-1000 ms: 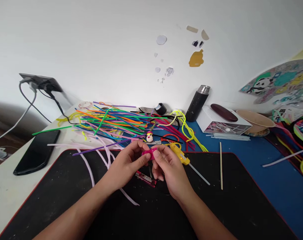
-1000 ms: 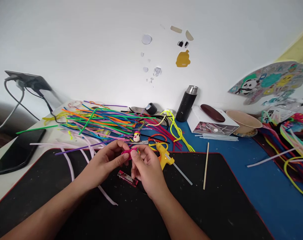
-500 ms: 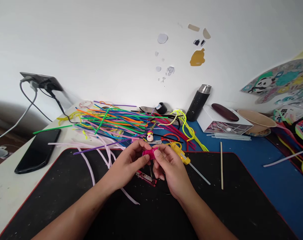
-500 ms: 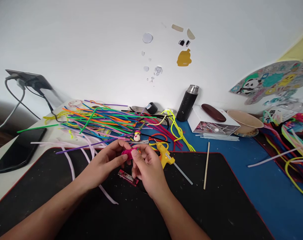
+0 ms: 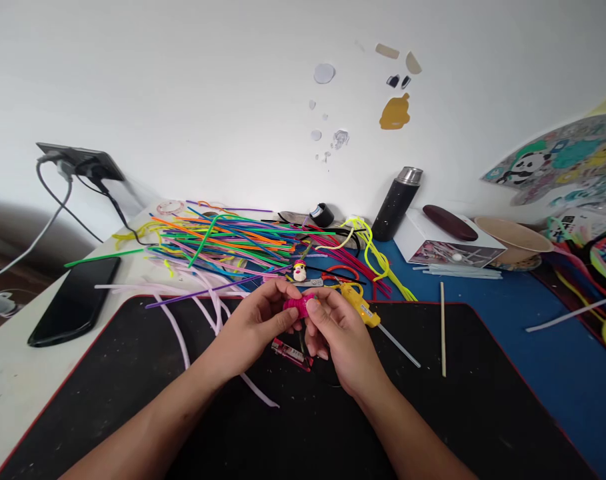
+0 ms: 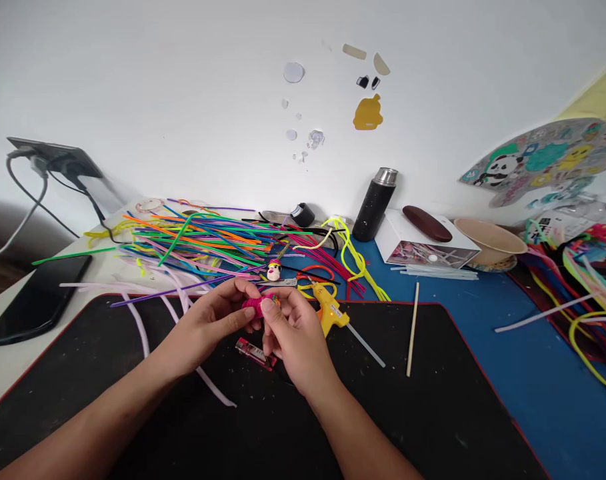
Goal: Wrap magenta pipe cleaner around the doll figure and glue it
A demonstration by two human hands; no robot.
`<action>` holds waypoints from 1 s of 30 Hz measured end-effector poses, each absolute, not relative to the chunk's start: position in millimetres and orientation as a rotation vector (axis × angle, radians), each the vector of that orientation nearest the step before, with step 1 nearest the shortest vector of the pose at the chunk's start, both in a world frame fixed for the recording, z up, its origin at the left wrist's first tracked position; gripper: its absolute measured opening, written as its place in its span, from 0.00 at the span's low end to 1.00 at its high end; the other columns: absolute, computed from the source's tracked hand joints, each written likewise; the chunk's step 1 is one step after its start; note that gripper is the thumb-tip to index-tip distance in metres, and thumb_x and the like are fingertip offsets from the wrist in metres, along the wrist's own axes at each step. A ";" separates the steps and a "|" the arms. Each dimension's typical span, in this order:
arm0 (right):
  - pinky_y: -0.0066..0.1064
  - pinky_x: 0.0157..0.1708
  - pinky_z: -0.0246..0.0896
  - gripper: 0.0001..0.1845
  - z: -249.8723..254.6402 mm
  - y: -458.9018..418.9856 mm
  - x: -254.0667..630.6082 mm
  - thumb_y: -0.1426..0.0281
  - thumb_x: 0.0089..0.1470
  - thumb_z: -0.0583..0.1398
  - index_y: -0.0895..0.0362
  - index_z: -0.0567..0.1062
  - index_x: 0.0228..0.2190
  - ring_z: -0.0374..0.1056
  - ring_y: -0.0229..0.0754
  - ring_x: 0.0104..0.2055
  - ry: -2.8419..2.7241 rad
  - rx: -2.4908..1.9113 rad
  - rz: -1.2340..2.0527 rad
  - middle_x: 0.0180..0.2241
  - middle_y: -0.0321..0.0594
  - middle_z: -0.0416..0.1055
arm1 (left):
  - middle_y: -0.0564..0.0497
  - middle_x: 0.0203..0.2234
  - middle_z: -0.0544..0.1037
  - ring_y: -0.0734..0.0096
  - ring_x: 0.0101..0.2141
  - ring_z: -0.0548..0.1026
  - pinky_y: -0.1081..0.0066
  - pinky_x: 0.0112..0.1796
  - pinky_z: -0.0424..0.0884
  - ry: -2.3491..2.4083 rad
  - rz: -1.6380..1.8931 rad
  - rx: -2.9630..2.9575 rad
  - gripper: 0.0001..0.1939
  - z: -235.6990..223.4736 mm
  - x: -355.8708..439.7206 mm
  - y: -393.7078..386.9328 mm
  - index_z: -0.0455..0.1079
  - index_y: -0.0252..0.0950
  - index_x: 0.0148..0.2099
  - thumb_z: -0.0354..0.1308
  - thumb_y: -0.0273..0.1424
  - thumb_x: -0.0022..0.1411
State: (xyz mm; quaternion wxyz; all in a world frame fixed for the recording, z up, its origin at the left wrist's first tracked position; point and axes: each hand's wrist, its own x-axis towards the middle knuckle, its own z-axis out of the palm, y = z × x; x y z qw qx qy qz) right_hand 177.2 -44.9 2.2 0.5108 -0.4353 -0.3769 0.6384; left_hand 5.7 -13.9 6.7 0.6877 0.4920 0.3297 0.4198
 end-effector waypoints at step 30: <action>0.21 0.15 0.46 0.25 5.7 -45.6 177.1 0.49 0.57 0.71 0.55 0.77 0.42 0.62 0.32 0.16 -0.933 -1.083 1.440 0.20 0.27 0.66 | 0.52 0.37 0.78 0.67 0.35 0.78 0.67 0.38 0.73 0.668 0.980 1.129 0.22 6.4 7.0 -17.8 0.71 0.39 0.49 0.73 0.45 0.63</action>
